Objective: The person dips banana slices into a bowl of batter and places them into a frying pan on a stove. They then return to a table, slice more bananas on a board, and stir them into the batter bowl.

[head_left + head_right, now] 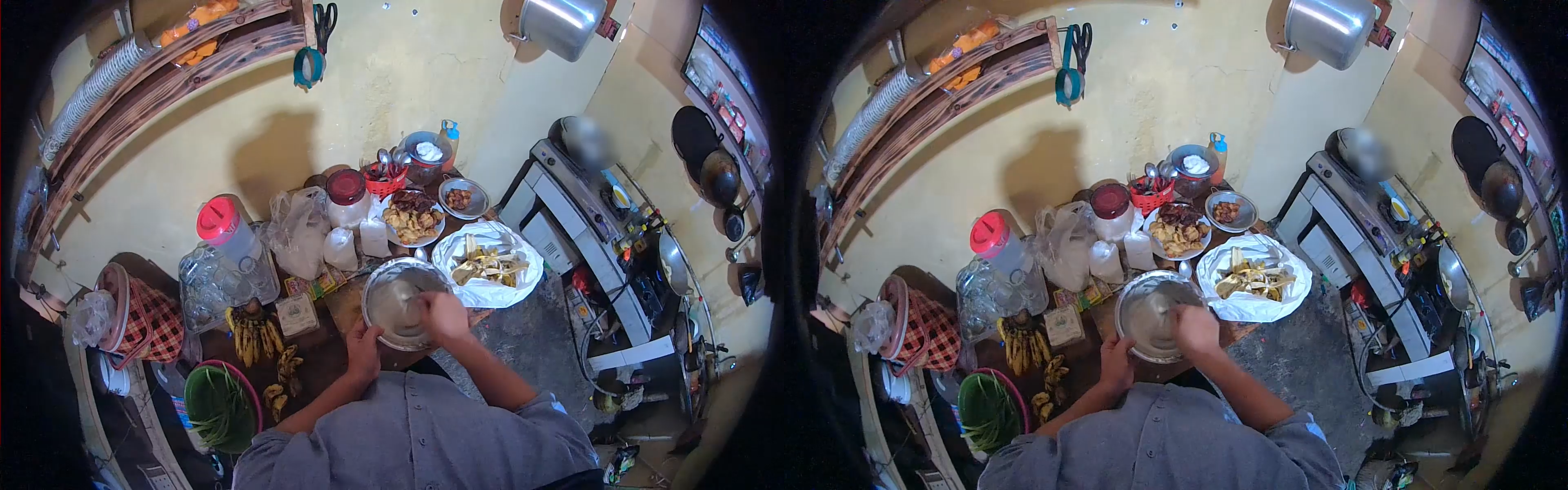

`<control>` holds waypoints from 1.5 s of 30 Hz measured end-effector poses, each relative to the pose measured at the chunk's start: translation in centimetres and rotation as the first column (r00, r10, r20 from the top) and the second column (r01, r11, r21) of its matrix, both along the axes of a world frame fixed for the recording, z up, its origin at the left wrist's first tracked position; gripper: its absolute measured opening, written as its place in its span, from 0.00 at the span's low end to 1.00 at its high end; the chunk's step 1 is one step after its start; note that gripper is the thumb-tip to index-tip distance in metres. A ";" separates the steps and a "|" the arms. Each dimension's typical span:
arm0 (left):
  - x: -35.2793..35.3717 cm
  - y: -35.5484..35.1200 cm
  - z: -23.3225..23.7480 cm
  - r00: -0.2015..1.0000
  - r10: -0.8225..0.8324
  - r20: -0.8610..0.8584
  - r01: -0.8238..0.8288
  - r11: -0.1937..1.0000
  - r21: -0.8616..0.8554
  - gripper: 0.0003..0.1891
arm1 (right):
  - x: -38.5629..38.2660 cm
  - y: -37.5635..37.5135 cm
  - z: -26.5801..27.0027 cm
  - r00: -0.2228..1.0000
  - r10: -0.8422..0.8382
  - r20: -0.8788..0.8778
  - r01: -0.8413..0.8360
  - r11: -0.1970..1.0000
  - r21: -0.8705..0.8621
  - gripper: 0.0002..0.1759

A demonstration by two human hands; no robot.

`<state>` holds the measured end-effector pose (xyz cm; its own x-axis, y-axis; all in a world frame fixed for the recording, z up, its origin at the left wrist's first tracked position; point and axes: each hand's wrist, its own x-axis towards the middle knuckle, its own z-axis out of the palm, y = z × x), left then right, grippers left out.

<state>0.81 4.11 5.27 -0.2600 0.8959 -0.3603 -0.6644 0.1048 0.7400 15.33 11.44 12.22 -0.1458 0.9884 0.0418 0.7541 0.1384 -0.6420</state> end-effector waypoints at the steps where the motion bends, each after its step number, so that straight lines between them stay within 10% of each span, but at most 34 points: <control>1: 0.0 0.0 0.1 1.000 -0.003 -0.001 0.003 1.000 0.001 0.09 | -0.1 -0.4 0.1 0.977 0.125 0.173 -0.120 0.992 -0.038 0.12; 6: -0.1 0.1 -2.2 0.995 -0.100 -0.006 0.100 0.995 -0.015 0.11 | 2.3 0.3 -0.2 0.851 0.259 0.456 -0.168 0.958 -0.230 0.12; 9: 0.9 0.4 -3.4 0.970 -0.239 -0.049 0.240 0.971 0.003 0.15 | 2.8 0.8 -2.8 0.859 0.027 0.511 0.011 0.997 -0.071 0.09; 11: 1.3 0.4 -3.5 0.960 -0.277 -0.038 0.276 0.960 -0.040 0.15 | 3.0 -0.2 -3.4 0.804 0.330 0.495 -0.297 0.943 -0.147 0.09; 14: 1.5 0.2 -2.5 0.939 -0.344 -0.007 0.340 0.932 -0.127 0.13 | 5.5 -0.6 -2.3 0.767 0.414 0.490 -0.296 0.906 -0.303 0.10; 18: 2.5 0.4 -2.1 0.918 -0.390 -0.077 0.388 0.921 -0.034 0.10 | 5.9 0.5 -3.5 0.807 0.119 0.579 0.010 0.977 -0.215 0.10; 24: 2.1 0.7 -3.5 0.949 -0.315 0.020 0.316 0.944 -0.097 0.12 | 5.6 -2.0 -0.3 0.803 0.404 0.438 -0.281 0.905 -0.319 0.11; 30: 1.5 0.4 -1.7 0.956 -0.286 0.063 0.287 0.958 -0.014 0.13 | 5.0 -0.4 -2.3 0.909 0.056 0.413 -0.062 0.998 0.001 0.10; 32: 0.8 0.5 -1.6 0.962 -0.266 0.066 0.266 0.964 0.001 0.13 | 4.8 -1.1 -2.7 0.847 0.409 0.338 -0.414 0.908 -0.061 0.10; 38: 0.2 0.5 -1.3 0.972 -0.230 0.042 0.228 0.973 0.046 0.14 | 4.6 0.0 -0.5 0.870 0.115 0.480 -0.132 0.991 0.003 0.08; 45: -1.0 0.5 -0.4 0.982 -0.182 0.057 0.182 0.983 0.013 0.14 | 5.1 -0.4 2.3 0.720 0.424 0.549 -0.452 0.887 -0.093 0.11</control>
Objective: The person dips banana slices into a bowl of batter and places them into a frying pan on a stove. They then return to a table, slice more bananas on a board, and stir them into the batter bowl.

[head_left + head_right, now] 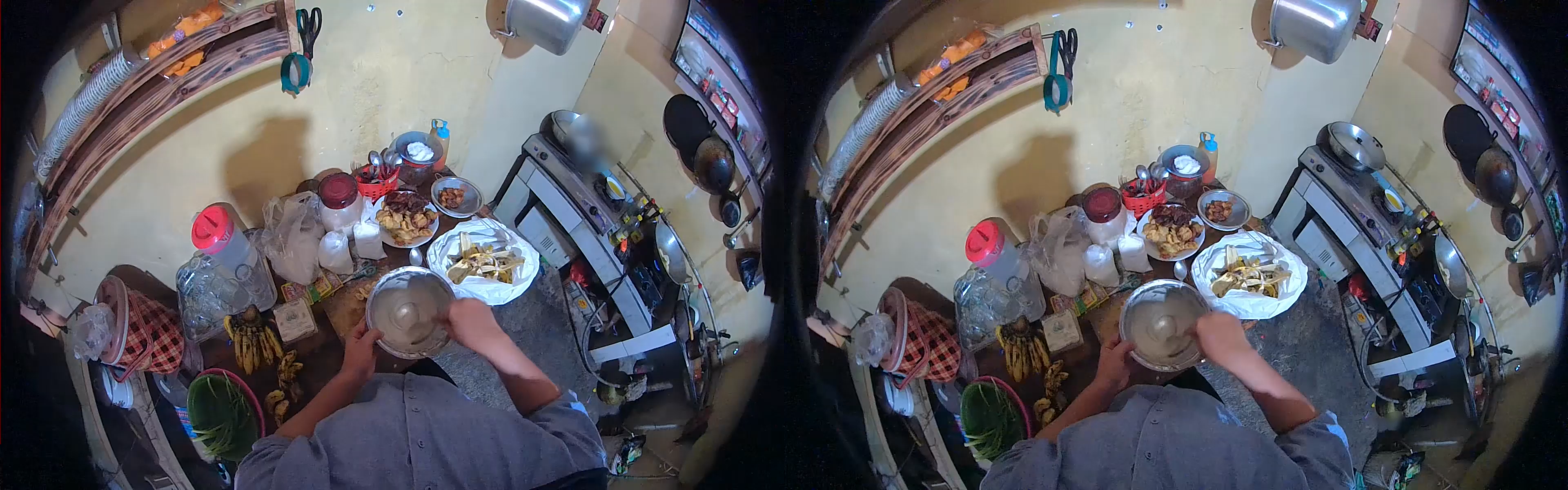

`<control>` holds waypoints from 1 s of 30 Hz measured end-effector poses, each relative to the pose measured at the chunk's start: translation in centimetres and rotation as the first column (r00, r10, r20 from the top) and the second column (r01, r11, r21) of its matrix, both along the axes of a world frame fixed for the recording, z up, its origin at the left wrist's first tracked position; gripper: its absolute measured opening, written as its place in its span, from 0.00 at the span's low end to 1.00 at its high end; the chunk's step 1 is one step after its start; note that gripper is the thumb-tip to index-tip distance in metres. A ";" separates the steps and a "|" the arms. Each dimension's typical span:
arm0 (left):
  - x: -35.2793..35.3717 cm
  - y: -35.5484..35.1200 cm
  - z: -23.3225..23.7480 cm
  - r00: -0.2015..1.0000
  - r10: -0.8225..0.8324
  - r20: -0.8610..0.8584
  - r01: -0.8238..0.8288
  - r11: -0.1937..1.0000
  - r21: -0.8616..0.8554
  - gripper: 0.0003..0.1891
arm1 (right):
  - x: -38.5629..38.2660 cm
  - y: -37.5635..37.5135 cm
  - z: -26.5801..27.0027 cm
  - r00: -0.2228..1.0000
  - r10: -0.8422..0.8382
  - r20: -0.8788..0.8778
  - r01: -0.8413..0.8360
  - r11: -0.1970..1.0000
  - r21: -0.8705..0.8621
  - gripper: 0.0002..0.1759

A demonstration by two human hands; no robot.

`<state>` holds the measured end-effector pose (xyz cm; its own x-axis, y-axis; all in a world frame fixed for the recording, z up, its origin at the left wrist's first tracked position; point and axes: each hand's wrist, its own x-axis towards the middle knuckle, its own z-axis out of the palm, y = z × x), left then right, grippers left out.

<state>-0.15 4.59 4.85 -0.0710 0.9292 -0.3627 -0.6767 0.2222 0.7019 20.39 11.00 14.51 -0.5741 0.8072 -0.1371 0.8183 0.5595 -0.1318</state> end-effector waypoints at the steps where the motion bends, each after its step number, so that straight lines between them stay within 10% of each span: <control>1: 0.0 0.0 1.1 1.000 -0.002 0.001 0.002 1.000 0.000 0.14 | -0.1 0.3 -0.1 1.000 -0.002 0.001 0.002 1.000 0.000 0.11; 4: 0.1 0.1 2.4 1.000 -0.026 0.012 0.026 0.999 -0.018 0.13 | -1.5 1.1 -0.1 0.932 0.078 -0.353 -0.007 0.980 0.196 0.12; 13: -1.3 0.8 1.7 0.992 0.113 -0.048 -0.111 0.993 0.033 0.18 | -0.6 0.8 -3.3 0.987 -0.064 -0.145 0.075 0.994 0.074 0.14; 21: -0.9 0.8 2.3 0.989 0.136 -0.062 -0.131 0.989 0.071 0.21 | -2.5 1.2 -3.1 0.900 -0.221 -0.376 0.308 0.932 0.191 0.13; 24: -1.0 0.8 0.4 0.979 0.198 -0.051 -0.191 0.975 0.116 0.20 | -2.6 -0.5 -3.7 0.951 -0.284 -0.124 0.295 0.952 0.079 0.12; 30: 0.1 0.2 0.0 0.976 0.205 -0.075 -0.196 0.974 0.115 0.16 | -4.4 -1.2 -4.1 0.867 -0.230 -0.442 0.114 0.955 -0.273 0.11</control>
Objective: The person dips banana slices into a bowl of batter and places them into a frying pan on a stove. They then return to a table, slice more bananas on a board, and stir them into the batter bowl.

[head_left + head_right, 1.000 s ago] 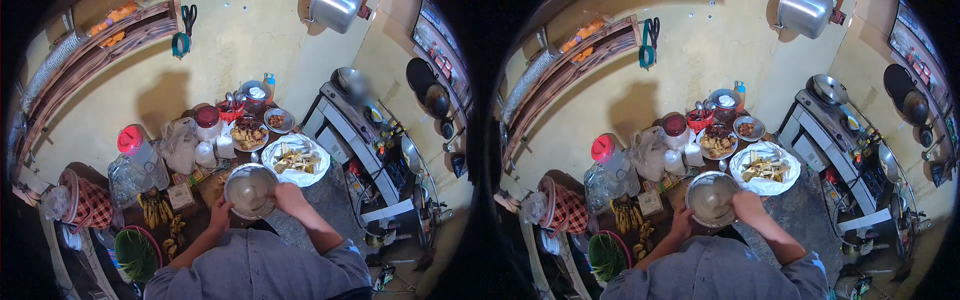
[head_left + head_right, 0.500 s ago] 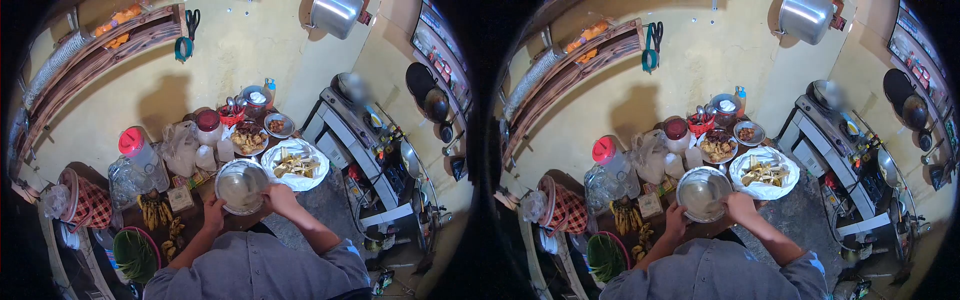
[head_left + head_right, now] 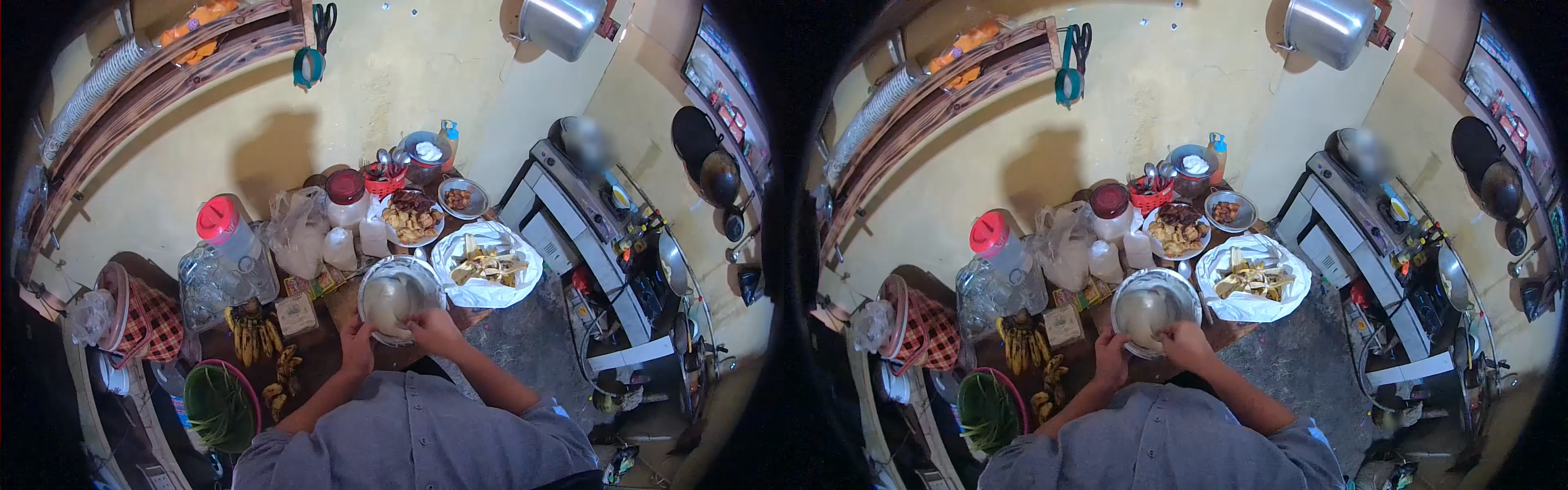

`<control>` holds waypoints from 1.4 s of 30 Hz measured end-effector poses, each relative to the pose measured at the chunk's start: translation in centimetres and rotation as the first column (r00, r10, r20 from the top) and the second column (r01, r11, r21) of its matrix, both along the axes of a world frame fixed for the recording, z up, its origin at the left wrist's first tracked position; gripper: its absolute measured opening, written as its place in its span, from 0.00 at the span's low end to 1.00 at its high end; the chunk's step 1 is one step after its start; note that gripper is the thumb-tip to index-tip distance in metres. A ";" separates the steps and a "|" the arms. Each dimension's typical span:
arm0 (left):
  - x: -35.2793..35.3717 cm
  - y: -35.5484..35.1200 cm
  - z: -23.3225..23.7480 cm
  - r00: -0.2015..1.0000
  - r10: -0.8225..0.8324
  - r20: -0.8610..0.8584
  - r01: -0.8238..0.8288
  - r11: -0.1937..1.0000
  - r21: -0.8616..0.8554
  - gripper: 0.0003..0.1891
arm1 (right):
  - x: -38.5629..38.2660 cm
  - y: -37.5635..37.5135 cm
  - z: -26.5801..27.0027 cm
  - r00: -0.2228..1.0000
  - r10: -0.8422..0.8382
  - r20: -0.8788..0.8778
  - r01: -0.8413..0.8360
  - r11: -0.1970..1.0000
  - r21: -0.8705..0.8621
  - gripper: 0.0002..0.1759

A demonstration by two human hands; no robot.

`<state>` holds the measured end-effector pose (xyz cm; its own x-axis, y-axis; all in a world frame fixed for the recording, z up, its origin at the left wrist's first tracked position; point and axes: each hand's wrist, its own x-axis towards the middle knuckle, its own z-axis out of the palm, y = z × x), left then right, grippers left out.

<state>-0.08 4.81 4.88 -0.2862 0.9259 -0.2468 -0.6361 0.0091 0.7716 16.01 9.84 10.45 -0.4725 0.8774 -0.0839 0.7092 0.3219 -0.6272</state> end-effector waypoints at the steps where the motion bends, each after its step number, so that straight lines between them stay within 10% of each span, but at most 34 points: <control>1: 0.2 -0.1 0.2 1.000 0.003 0.000 -0.003 1.000 -0.003 0.16 | -0.1 0.5 0.0 0.983 -0.090 -0.161 0.074 0.992 -0.101 0.11; 3: 0.3 0.0 0.7 0.995 0.000 0.099 0.001 1.000 -0.005 0.16 | -0.2 1.4 0.6 0.933 -0.189 -0.307 0.127 0.969 -0.210 0.12; 7: 0.2 -0.1 0.1 0.994 -0.082 0.069 0.079 0.996 0.033 0.22 | -0.4 1.5 1.3 0.923 -0.345 -0.172 0.372 0.914 0.163 0.12; 9: 0.4 0.0 0.2 0.995 -0.022 0.101 0.023 1.000 -0.012 0.14 | -0.4 0.8 1.4 0.990 -0.048 0.130 0.041 0.998 0.055 0.12; 17: 0.3 0.1 0.8 0.996 0.006 0.093 -0.006 1.000 -0.008 0.12 | 0.1 1.6 0.7 0.944 -0.304 0.125 0.269 0.933 0.240 0.11; 20: -0.9 0.0 -0.3 0.996 -0.016 0.090 0.016 1.000 0.000 0.17 | 0.9 0.9 1.5 0.985 0.094 0.142 -0.108 0.990 0.091 0.11; 25: -1.1 -0.2 0.2 0.990 -0.073 0.125 0.074 0.997 -0.001 0.22 | 0.9 2.1 0.7 0.968 -0.235 0.086 0.206 0.943 0.261 0.11; 28: -1.1 -0.1 0.0 0.990 -0.089 0.110 0.090 0.996 -0.009 0.21 | 0.0 1.2 0.6 0.946 0.113 0.305 -0.192 0.951 0.241 0.11; 33: -1.3 -0.1 -0.2 0.993 -0.071 0.095 0.072 0.997 -0.004 0.20 | 1.8 2.2 4.8 0.853 0.097 0.513 -0.205 0.966 0.158 0.06; 35: -1.0 -0.1 0.2 0.993 -0.090 0.079 0.091 0.996 -0.013 0.20 | 1.3 2.6 4.5 0.953 -0.025 0.302 -0.130 0.867 0.480 0.09; 42: -1.0 0.3 0.9 0.999 -0.039 0.027 0.037 0.997 0.071 0.23 | 1.4 3.8 2.7 0.947 -0.094 0.307 -0.129 0.764 0.632 0.15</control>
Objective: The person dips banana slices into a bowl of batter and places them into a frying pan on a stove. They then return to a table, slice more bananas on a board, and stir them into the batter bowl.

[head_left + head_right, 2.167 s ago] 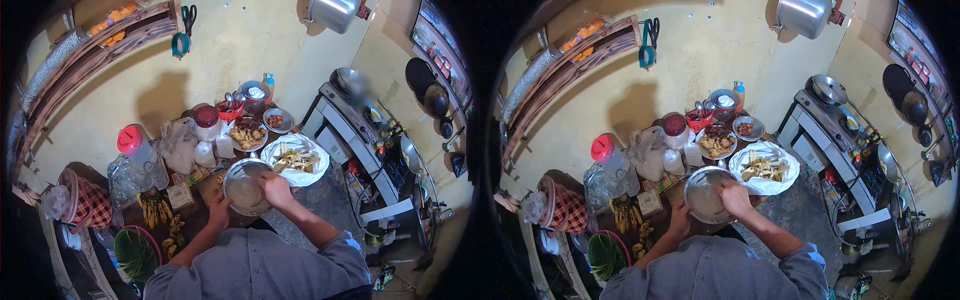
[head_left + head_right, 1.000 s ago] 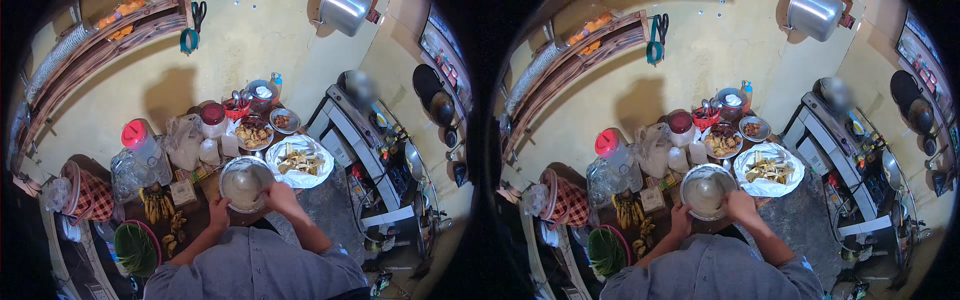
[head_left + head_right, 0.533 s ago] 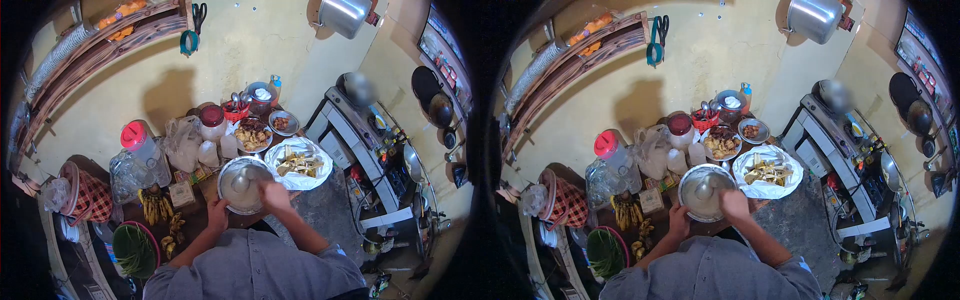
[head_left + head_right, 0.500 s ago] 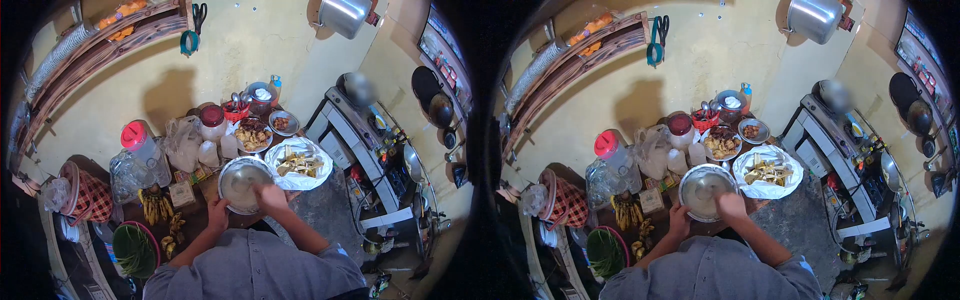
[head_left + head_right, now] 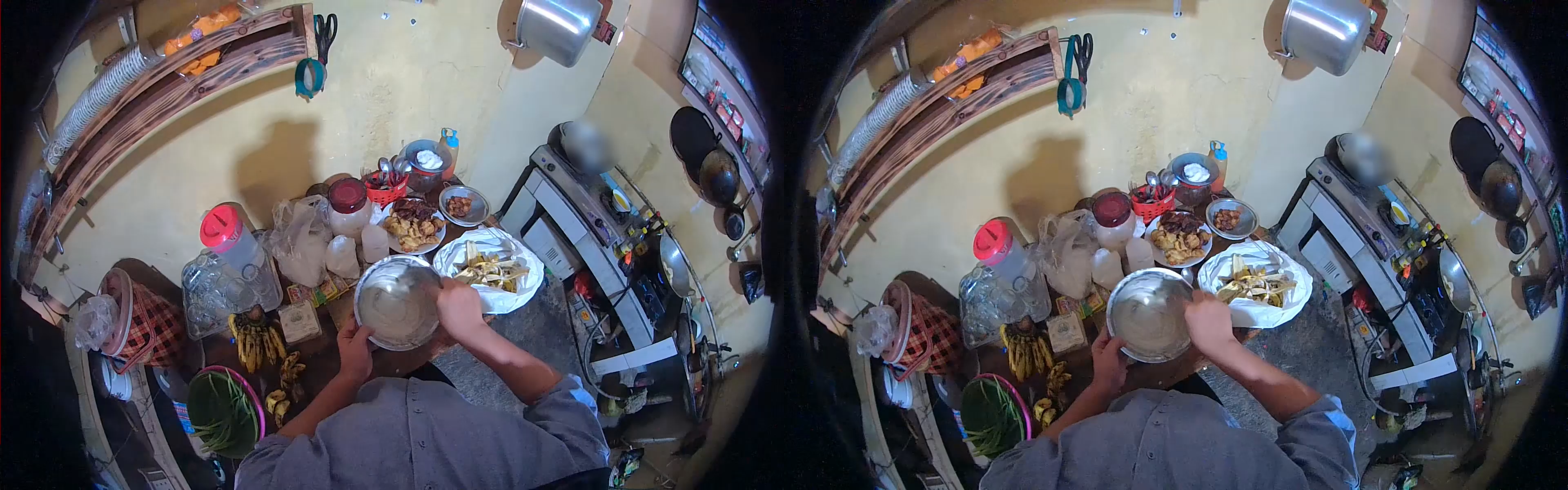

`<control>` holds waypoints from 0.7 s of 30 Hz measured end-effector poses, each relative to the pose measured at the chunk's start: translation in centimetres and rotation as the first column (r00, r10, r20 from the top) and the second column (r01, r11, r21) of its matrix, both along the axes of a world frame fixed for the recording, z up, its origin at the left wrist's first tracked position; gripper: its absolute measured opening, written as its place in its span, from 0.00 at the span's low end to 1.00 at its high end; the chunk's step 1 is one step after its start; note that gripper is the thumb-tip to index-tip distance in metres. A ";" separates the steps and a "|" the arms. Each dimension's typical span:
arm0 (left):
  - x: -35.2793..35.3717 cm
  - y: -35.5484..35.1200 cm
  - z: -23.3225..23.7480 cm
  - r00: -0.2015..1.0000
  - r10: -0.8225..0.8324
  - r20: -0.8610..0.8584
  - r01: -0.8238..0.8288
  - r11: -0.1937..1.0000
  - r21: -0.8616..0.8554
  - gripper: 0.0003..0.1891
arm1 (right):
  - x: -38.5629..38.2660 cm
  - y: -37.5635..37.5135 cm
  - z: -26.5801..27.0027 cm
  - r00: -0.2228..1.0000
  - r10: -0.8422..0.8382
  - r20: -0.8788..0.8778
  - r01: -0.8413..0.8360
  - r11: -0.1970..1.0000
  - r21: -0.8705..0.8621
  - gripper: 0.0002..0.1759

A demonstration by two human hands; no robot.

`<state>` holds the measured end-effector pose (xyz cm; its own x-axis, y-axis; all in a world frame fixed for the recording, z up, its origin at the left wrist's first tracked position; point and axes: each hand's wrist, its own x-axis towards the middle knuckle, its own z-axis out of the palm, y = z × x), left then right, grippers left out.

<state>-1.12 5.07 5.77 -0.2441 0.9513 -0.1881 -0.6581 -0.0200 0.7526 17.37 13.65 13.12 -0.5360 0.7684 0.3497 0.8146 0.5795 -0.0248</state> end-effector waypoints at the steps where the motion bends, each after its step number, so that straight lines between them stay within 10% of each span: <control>1: -0.1 0.1 0.1 1.000 0.001 0.003 -0.001 1.000 0.002 0.23 | 0.2 -0.3 0.3 1.000 0.001 0.003 -0.001 1.000 0.002 0.15; 3: -0.3 0.1 0.3 0.999 0.041 0.003 -0.041 0.998 0.040 0.24 | 0.5 -1.2 1.3 0.997 0.020 0.079 -0.001 0.974 -0.229 0.07; 19: -0.5 -0.1 0.4 1.000 0.031 0.001 -0.031 0.998 0.057 0.28 | -1.7 -0.7 -0.4 0.973 -0.182 -0.144 0.141 0.956 -0.256 0.10; 21: -0.5 -0.2 1.2 0.999 0.042 0.020 -0.042 0.999 0.005 0.24 | -1.9 -1.4 -1.6 0.987 0.108 -0.117 -0.145 0.917 -0.372 0.23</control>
<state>-1.60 4.89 7.02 -0.2798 0.9415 -0.1879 -0.6715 -0.0520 0.7392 15.47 12.28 11.48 -0.6168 0.7809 0.0986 0.7186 0.6099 -0.3342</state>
